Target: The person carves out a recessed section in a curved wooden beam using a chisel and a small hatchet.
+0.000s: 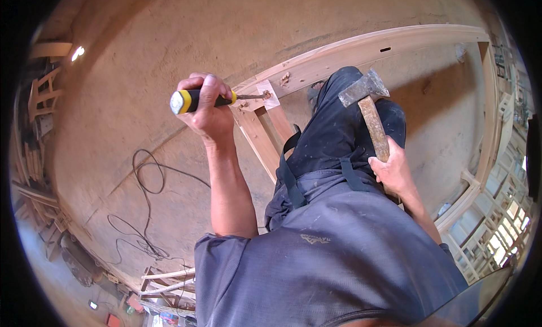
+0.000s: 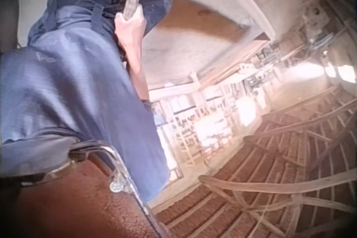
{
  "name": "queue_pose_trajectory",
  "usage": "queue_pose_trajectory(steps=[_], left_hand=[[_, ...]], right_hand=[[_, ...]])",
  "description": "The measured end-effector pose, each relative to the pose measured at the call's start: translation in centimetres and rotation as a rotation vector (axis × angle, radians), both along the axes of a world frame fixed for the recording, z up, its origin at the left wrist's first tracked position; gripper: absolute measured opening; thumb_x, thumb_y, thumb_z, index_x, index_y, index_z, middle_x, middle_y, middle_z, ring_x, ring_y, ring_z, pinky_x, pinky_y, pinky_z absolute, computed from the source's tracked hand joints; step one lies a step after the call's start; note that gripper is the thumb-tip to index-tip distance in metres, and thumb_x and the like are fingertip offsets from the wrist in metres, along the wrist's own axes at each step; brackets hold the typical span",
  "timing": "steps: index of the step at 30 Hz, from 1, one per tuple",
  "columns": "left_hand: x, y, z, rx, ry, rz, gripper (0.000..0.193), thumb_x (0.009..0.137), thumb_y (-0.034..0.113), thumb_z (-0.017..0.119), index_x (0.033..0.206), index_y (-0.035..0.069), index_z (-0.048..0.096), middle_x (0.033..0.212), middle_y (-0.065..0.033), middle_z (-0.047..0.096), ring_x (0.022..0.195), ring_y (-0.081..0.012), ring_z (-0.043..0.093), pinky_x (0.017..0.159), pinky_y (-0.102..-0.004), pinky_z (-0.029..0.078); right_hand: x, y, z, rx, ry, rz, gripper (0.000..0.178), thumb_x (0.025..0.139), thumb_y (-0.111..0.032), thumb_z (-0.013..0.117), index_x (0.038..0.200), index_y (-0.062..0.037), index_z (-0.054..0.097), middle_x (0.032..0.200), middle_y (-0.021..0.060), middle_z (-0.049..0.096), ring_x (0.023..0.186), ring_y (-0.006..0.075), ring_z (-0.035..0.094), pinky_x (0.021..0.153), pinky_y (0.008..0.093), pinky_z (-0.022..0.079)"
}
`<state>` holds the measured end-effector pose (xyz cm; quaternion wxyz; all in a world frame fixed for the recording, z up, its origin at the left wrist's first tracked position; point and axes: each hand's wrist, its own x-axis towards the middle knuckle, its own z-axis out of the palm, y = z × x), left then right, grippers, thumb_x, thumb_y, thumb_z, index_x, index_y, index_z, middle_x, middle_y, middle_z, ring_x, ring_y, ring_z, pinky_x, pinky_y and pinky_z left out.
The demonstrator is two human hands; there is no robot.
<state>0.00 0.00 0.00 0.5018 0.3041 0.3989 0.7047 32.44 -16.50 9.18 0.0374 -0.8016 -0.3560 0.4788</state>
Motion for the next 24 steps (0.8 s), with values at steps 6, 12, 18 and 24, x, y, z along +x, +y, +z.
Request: queue_pose_trajectory(steps=[6,12,18,24], left_hand=[[1.2,-0.8,-1.4,0.014,-0.056,-0.075,0.014,0.083,-0.010,0.066,0.087,0.000,0.057,0.076,-0.0113,0.060,0.059,-0.0168,0.057,0.050,-0.0314,0.050],[4.2,-1.7,-0.9,0.137,0.364,-0.253,0.011,0.076,-0.003,0.070,0.075,0.001,0.060,0.071,-0.0064,0.062,0.063,-0.0142,0.057,0.059,-0.0293,0.046],[5.1,-3.2,-0.9,0.198,0.575,-0.163,0.013,0.073,-0.003,0.070,0.073,0.001,0.058,0.070,-0.0066,0.062,0.063,-0.0153,0.057,0.061,-0.0288,0.047],[7.1,-2.2,-0.2,0.269,0.712,0.011,0.016,0.072,0.008,0.075,0.078,0.002,0.060,0.070,-0.0127,0.060,0.066,-0.0269,0.063,0.062,-0.0342,0.048]], right_hand=[[-1.0,0.4,0.3,0.110,-0.004,0.119,0.030,0.082,-0.012,0.071,0.106,0.0011,0.057,0.083,0.0293,0.064,0.084,0.0504,0.065,0.072,0.0478,0.053],[-1.3,1.4,1.5,0.271,0.028,0.124,0.030,0.081,-0.012,0.073,0.105,0.0010,0.058,0.077,0.0276,0.061,0.074,0.0463,0.066,0.068,0.0450,0.053],[-4.8,7.8,12.2,1.168,0.438,-0.005,0.019,0.093,0.007,0.064,0.105,-0.0037,0.055,0.073,0.0028,0.060,0.055,0.0116,0.060,0.048,0.0276,0.050],[-4.1,7.8,5.4,0.740,-0.434,1.058,0.025,0.085,-0.004,0.068,0.104,-0.0036,0.052,0.061,0.0185,0.058,0.058,0.0395,0.065,0.055,0.0479,0.053]])
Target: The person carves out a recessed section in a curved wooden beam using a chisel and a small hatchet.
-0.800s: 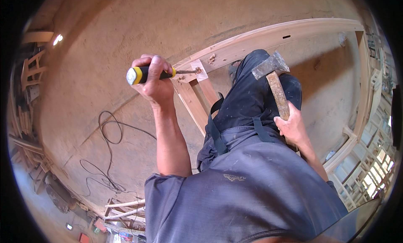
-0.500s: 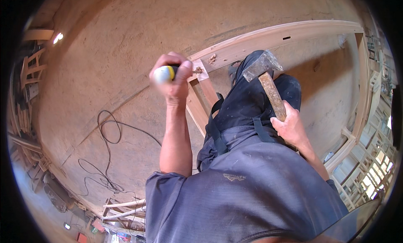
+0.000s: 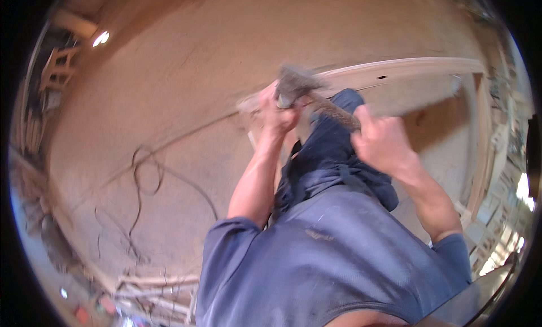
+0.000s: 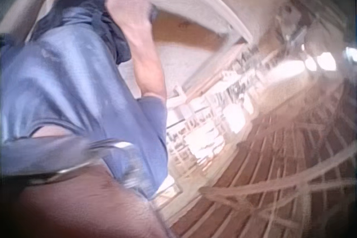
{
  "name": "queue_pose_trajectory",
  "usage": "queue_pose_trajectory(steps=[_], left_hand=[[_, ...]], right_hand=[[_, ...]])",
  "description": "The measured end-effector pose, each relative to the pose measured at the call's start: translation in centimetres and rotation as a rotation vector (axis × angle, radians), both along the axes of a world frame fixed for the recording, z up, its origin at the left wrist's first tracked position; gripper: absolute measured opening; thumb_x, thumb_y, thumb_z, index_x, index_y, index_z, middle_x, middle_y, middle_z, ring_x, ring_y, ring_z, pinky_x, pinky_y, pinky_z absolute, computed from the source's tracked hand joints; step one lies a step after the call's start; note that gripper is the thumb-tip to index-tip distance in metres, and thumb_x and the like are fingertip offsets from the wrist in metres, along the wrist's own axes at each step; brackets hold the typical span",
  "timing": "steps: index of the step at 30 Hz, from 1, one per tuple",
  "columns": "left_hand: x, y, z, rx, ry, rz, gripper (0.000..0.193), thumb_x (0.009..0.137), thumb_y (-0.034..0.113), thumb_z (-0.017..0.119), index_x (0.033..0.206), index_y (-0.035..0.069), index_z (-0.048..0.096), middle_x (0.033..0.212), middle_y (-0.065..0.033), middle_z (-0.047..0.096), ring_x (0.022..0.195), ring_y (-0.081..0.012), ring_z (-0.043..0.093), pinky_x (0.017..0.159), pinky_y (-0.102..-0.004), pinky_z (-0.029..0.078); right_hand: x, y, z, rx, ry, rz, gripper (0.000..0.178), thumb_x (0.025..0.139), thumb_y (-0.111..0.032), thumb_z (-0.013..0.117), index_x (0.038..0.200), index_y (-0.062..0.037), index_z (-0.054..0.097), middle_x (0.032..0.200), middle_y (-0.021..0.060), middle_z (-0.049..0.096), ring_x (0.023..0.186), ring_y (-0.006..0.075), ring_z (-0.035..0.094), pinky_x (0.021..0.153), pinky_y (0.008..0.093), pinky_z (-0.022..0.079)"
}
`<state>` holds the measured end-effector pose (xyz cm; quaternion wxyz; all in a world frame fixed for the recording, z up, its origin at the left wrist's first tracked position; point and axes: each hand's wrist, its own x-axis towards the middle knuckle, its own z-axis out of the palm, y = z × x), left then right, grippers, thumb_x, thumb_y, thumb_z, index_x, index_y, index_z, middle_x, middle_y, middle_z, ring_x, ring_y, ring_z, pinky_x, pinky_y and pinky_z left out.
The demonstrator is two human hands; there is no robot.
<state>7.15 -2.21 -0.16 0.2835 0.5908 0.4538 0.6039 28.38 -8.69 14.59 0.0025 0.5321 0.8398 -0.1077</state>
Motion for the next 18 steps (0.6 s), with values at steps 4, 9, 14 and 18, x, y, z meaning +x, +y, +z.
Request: queue_pose_trajectory(steps=[4,9,14,18], left_hand=[[-0.8,-0.6,0.4,-0.410,-0.165,-0.189,0.014,0.077,0.010,0.076,0.079,0.002,0.064,0.068,-0.0027,0.062,0.065,-0.0127,0.057,0.061,-0.0319,0.048],[-3.2,1.7,-1.8,-0.562,-0.249,-0.226,0.014,0.082,0.002,0.078,0.077,0.005,0.066,0.069,-0.0016,0.063,0.063,-0.0126,0.060,0.055,-0.0320,0.049],[-9.3,3.3,0.0,-0.330,-0.888,0.220,0.017,0.078,-0.005,0.066,0.074,0.006,0.054,0.059,-0.0067,0.053,0.049,-0.0169,0.050,0.049,-0.0333,0.044],[-10.1,1.1,5.9,-0.282,-0.629,0.229,0.011,0.084,-0.003,0.068,0.088,0.004,0.061,0.079,-0.0103,0.061,0.073,-0.0213,0.061,0.071,-0.0358,0.051]], right_hand=[[0.3,-0.8,0.3,-0.126,0.267,-0.216,0.024,0.084,-0.005,0.066,0.103,0.0003,0.052,0.065,0.0242,0.061,0.067,0.0478,0.064,0.060,0.0529,0.052],[1.5,-3.4,-3.1,-0.105,0.537,-0.415,0.021,0.086,-0.008,0.067,0.102,0.0000,0.055,0.067,0.0253,0.059,0.062,0.0460,0.062,0.058,0.0473,0.051],[2.9,-6.8,-4.2,-0.548,0.633,-0.897,0.028,0.085,-0.007,0.063,0.113,-0.0004,0.062,0.066,0.0078,0.060,0.049,0.0158,0.060,0.049,0.0345,0.050],[3.7,-8.4,-5.3,-0.696,0.679,-1.015,0.032,0.085,-0.006,0.065,0.116,-0.0018,0.063,0.068,0.0049,0.059,0.049,0.0126,0.059,0.047,0.0303,0.049]])
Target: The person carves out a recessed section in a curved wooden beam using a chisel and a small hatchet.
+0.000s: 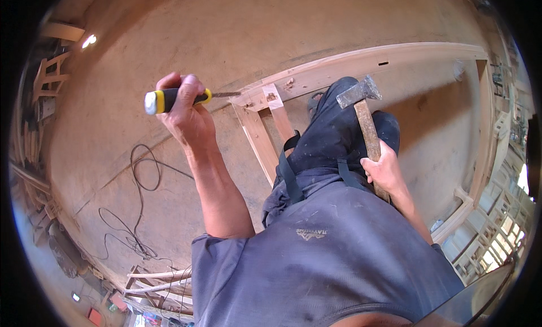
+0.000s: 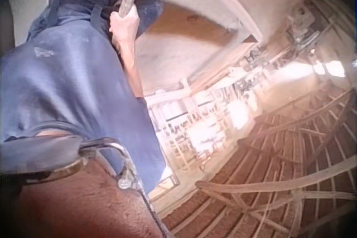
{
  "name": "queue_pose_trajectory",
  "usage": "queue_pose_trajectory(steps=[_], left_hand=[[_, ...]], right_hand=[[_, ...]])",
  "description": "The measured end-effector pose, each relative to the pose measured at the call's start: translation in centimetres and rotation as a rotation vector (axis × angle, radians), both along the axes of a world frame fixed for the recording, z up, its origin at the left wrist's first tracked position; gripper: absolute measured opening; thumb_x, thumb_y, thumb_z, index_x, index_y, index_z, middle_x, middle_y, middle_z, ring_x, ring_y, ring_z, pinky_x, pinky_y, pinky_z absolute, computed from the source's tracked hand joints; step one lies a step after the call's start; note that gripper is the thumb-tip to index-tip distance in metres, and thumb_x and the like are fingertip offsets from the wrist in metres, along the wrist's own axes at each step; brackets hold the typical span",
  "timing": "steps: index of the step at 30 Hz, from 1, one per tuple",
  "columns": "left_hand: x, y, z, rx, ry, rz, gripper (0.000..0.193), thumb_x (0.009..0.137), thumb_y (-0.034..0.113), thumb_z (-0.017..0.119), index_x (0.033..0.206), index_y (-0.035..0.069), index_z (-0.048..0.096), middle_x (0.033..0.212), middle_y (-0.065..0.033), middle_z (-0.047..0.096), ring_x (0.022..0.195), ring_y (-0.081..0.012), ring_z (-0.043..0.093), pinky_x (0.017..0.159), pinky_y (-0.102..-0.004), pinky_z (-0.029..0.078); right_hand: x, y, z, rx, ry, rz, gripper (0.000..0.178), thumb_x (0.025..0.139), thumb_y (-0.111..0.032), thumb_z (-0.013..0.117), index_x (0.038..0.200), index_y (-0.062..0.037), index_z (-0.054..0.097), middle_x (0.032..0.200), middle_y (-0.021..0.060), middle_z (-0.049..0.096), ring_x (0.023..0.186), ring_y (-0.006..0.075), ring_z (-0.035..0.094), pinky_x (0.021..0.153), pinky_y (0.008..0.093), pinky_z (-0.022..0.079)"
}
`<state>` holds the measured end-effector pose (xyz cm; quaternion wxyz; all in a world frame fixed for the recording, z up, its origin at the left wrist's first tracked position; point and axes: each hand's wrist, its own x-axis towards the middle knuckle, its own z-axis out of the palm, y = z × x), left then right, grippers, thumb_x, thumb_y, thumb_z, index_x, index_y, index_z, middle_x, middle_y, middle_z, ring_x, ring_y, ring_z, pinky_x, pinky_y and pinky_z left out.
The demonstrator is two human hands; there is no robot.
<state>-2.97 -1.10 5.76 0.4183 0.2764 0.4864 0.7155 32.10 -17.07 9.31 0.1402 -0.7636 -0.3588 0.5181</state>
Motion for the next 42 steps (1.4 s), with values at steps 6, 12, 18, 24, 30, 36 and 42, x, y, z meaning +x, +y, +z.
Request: queue_pose_trajectory(steps=[6,12,18,24,30,36,42], left_hand=[[0.5,-0.3,-4.7,0.030,-0.273,-0.210,0.014,0.094,0.007,0.073,0.087,0.006,0.061,0.076,-0.0081,0.060,0.074,-0.0219,0.062,0.072,-0.0383,0.052],[3.5,-1.4,-5.4,-0.090,-0.230,0.000,0.022,0.093,0.009,0.077,0.087,0.009,0.056,0.074,-0.0041,0.057,0.069,-0.0174,0.058,0.070,-0.0340,0.051],[5.5,-2.9,-5.9,-0.090,-0.165,0.043,0.022,0.091,-0.003,0.074,0.101,0.005,0.056,0.088,-0.0087,0.065,0.085,-0.0206,0.066,0.082,-0.0365,0.056],[8.3,-4.8,-4.8,-0.020,0.306,-0.222,0.026,0.087,0.005,0.080,0.080,0.006,0.055,0.079,-0.0043,0.064,0.074,-0.0149,0.061,0.068,-0.0314,0.051],[15.3,-6.1,-5.8,0.189,0.588,-0.123,0.026,0.077,0.005,0.083,0.072,0.006,0.057,0.068,-0.0075,0.055,0.062,-0.0234,0.054,0.060,-0.0341,0.044],[15.0,-4.7,-5.5,0.110,0.543,-0.046,0.023,0.081,0.004,0.079,0.073,0.005,0.057,0.068,-0.0088,0.056,0.062,-0.0251,0.054,0.060,-0.0356,0.045],[14.0,-4.1,-5.1,-0.009,0.419,0.052,0.022,0.082,0.007,0.075,0.073,0.004,0.055,0.069,-0.0141,0.056,0.063,-0.0319,0.057,0.058,-0.0383,0.044]], right_hand=[[-0.3,2.9,0.2,0.058,-0.043,0.085,0.027,0.085,-0.008,0.067,0.109,0.0020,0.060,0.068,0.0055,0.058,0.050,0.0128,0.058,0.047,0.0314,0.050],[-1.6,4.4,0.9,0.047,-0.026,0.076,0.030,0.085,-0.008,0.066,0.113,0.0021,0.060,0.069,0.0052,0.059,0.051,0.0122,0.059,0.048,0.0315,0.050],[-2.2,3.3,1.2,0.028,-0.026,0.095,0.031,0.086,-0.008,0.067,0.114,0.0016,0.061,0.069,0.0057,0.059,0.052,0.0122,0.059,0.049,0.0326,0.050],[-2.6,2.8,1.6,0.072,-0.074,0.110,0.030,0.085,-0.008,0.068,0.112,0.0014,0.060,0.068,0.0057,0.060,0.052,0.0123,0.059,0.051,0.0327,0.051],[-3.6,3.1,2.4,0.174,-0.111,0.094,0.027,0.085,-0.009,0.068,0.110,0.0001,0.061,0.066,0.0053,0.061,0.050,0.0136,0.060,0.050,0.0335,0.051],[-4.2,2.0,2.7,0.471,-0.198,0.087,0.026,0.086,-0.006,0.072,0.108,0.0011,0.061,0.061,0.0035,0.059,0.050,0.0134,0.060,0.049,0.0329,0.048],[-4.8,1.8,3.7,0.904,-0.150,0.304,0.015,0.093,0.008,0.065,0.093,-0.0046,0.057,0.071,0.0013,0.057,0.058,0.0088,0.055,0.054,0.0250,0.045]])
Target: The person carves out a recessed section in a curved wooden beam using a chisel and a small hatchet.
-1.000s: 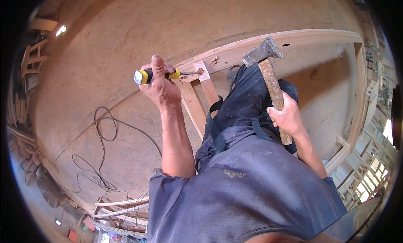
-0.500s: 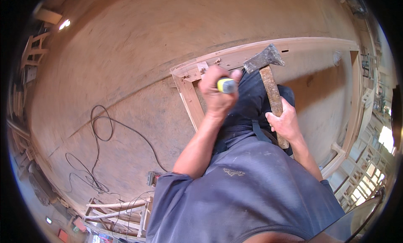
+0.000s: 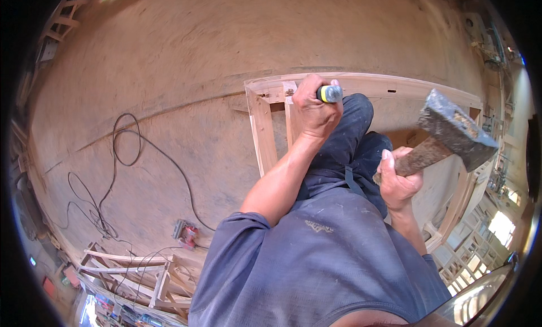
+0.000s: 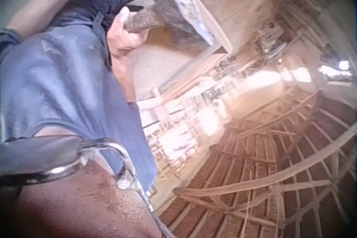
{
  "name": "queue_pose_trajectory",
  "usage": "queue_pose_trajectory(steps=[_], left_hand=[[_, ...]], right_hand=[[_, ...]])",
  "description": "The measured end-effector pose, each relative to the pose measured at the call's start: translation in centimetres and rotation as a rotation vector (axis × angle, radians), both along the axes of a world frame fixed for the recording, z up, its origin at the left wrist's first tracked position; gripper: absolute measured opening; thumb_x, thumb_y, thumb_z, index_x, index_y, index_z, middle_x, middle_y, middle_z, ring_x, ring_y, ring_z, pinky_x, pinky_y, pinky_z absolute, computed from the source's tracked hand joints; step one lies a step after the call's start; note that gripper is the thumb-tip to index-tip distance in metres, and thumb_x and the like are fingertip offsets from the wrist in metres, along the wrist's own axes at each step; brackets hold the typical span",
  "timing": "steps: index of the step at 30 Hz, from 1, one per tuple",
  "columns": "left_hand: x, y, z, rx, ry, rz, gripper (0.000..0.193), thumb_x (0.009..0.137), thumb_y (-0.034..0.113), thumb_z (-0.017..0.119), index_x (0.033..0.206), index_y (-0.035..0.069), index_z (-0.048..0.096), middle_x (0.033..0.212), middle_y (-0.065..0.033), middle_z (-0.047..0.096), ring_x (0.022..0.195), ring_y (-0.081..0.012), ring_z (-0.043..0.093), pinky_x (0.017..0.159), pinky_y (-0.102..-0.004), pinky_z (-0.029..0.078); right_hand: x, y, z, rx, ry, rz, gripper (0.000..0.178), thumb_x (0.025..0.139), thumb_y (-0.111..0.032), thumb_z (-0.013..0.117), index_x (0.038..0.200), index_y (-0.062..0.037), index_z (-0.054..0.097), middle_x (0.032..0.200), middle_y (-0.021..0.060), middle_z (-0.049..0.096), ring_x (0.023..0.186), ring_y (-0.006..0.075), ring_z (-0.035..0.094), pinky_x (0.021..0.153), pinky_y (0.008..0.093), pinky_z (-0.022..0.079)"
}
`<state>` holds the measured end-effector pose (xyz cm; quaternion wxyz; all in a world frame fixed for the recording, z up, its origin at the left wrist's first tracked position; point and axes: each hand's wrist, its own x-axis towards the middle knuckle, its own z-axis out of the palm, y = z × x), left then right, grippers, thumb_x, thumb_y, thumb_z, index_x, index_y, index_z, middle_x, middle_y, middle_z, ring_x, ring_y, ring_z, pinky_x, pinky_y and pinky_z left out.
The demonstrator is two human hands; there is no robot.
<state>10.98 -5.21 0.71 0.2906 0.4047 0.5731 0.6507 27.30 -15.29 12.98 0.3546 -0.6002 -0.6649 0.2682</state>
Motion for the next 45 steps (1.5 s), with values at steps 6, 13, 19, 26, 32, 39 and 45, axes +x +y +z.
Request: queue_pose_trajectory(steps=[6,13,19,26,32,39,45], left_hand=[[-1.4,1.2,0.2,-0.049,0.030,-0.128,0.019,0.077,0.007,0.074,0.071,0.004,0.056,0.068,-0.0155,0.058,0.062,-0.0335,0.060,0.059,-0.0387,0.048],[-1.1,1.1,-0.3,0.026,0.053,-0.030,0.017,0.080,0.005,0.074,0.075,0.003,0.057,0.064,-0.0114,0.054,0.057,-0.0193,0.054,0.057,-0.0325,0.045],[-0.5,1.0,-1.0,-0.005,0.021,-0.062,0.017,0.079,0.005,0.073,0.075,0.004,0.057,0.067,-0.0112,0.057,0.061,-0.0219,0.057,0.059,-0.0332,0.047],[-5.3,0.4,-0.8,-0.123,-0.205,-0.058,0.017,0.079,0.006,0.075,0.073,0.007,0.060,0.067,-0.0020,0.060,0.063,-0.0132,0.058,0.059,-0.0295,0.048],[-14.2,-1.5,5.9,-0.001,-0.407,-0.142,0.016,0.077,-0.004,0.068,0.071,0.007,0.057,0.063,-0.0016,0.058,0.051,-0.0090,0.052,0.049,-0.0269,0.044],[-11.9,-2.2,-4.0,-0.847,-0.258,-0.360,0.041,0.078,0.014,0.088,0.110,0.002,0.065,0.078,-0.0058,0.066,0.048,-0.0112,0.054,0.042,-0.0276,0.043],[-6.7,-7.6,-11.6,-1.019,-0.392,-0.535,0.031,0.079,0.018,0.089,0.099,0.004,0.069,0.079,-0.0017,0.068,0.065,-0.0133,0.062,0.060,-0.0291,0.051]], right_hand=[[-1.5,1.8,-0.7,-0.108,-0.464,0.139,0.018,0.086,-0.006,0.073,0.094,-0.0014,0.058,0.069,0.0192,0.064,0.065,0.0421,0.066,0.060,0.0458,0.053],[-2.9,3.1,6.9,0.134,0.206,-0.004,0.020,0.100,0.004,0.057,0.118,-0.0048,0.054,0.088,0.0070,0.063,0.066,0.0144,0.060,0.059,0.0301,0.052],[-0.5,3.1,0.7,-0.038,-0.738,0.228,0.020,0.090,-0.005,0.067,0.105,-0.0029,0.055,0.072,0.0181,0.065,0.063,0.0407,0.067,0.060,0.0461,0.054],[0.3,1.0,0.6,-0.241,-0.352,0.030,0.027,0.086,-0.008,0.071,0.104,0.0043,0.056,0.069,0.0260,0.062,0.069,0.0471,0.066,0.058,0.0487,0.051],[4.8,-5.4,-3.5,-0.580,-0.198,-0.279,0.026,0.083,-0.009,0.069,0.105,0.0012,0.060,0.073,0.0235,0.064,0.065,0.0412,0.068,0.061,0.0463,0.052],[7.3,-5.8,-4.7,-0.899,0.273,-0.470,0.031,0.086,-0.004,0.067,0.114,0.0042,0.055,0.067,0.0027,0.058,0.047,0.0104,0.055,0.044,0.0284,0.047],[10.2,-3.4,-6.7,-0.982,0.334,-0.441,0.037,0.085,-0.004,0.068,0.118,0.0060,0.055,0.069,0.0029,0.057,0.048,0.0103,0.055,0.044,0.0279,0.048]])
